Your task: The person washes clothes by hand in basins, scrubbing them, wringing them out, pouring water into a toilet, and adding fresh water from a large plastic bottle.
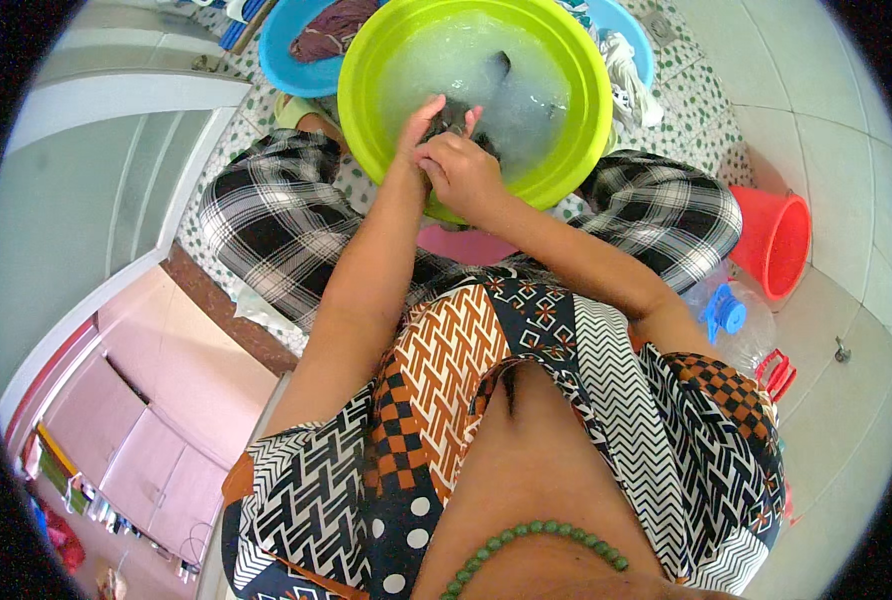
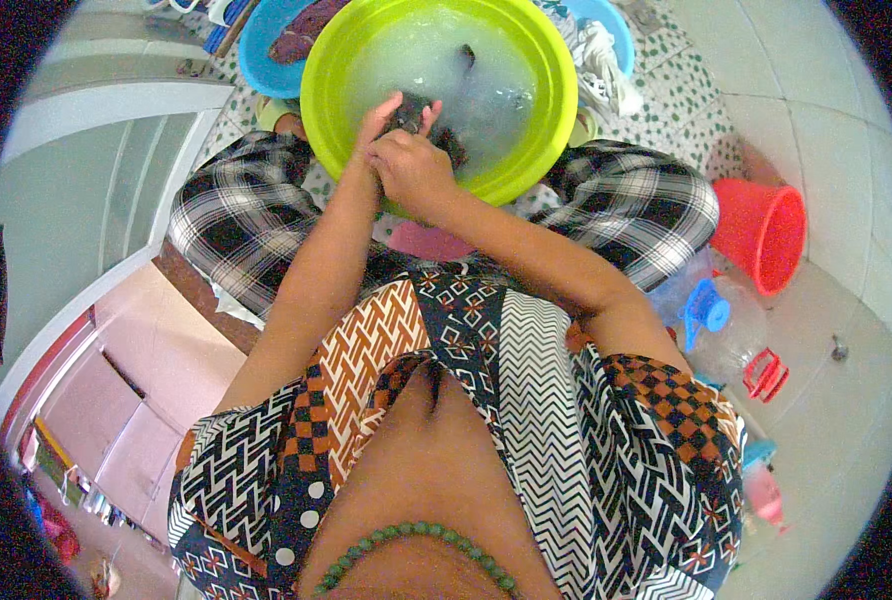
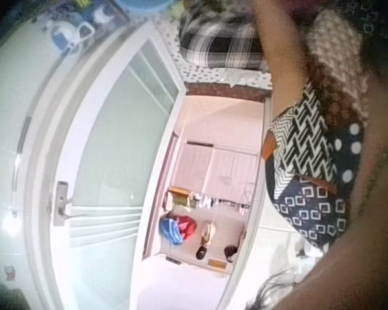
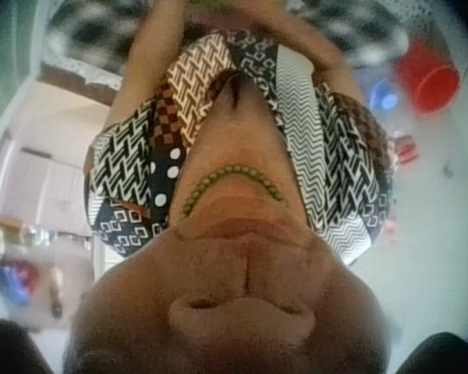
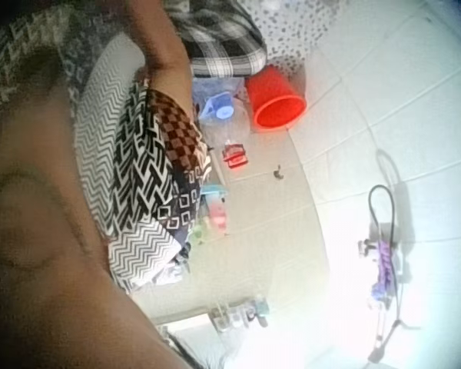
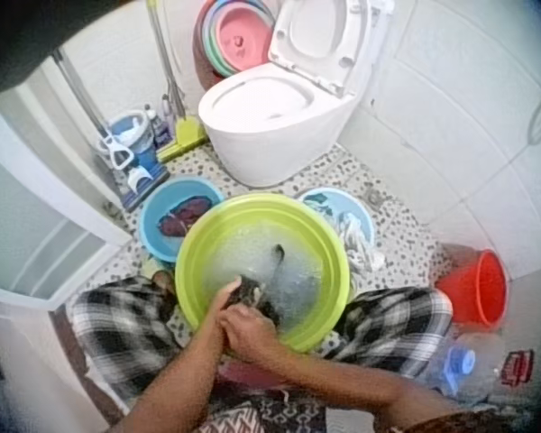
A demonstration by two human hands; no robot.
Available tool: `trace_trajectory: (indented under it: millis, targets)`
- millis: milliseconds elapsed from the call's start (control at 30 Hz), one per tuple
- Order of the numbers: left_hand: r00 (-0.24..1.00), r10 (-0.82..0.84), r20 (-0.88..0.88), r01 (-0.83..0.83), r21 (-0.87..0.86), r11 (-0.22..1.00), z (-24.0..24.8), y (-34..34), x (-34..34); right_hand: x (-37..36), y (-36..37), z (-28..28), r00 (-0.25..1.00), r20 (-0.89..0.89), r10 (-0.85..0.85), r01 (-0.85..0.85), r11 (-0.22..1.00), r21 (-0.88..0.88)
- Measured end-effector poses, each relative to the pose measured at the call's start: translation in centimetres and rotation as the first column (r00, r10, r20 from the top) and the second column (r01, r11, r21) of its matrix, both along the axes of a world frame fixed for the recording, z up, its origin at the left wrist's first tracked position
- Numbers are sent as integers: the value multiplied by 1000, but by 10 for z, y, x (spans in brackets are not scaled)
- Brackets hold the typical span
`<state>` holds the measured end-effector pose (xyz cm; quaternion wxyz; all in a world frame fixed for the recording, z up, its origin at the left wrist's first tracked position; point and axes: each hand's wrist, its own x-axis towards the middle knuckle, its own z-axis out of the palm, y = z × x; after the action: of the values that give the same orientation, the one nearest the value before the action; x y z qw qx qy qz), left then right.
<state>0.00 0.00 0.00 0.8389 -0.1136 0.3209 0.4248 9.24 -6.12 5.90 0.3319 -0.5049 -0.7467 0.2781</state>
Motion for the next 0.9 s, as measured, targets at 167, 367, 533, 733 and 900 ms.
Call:
trace_trajectory:
  millis: [167,367,533,733,900]
  targets:
    - [1000,-21,-10,21,-54,998,-11,1,-4,1,6,4,999,15,50,-51,996,76]
    - [997,-45,-63,41,-70,997,-36,1,-6,7,18,2,953,-24,301,-297,949,103]
    - [944,56,-325,-109,-148,983,-41,-4,10,9,46,-47,999,43,33,-37,995,94]
    - [900,203,-385,-264,-110,958,-31,32,9,41,109,-118,966,12,-259,259,961,-92]
    - [792,227,-568,-261,22,965,-74,30,-5,49,106,-114,895,-31,-446,419,861,-288]
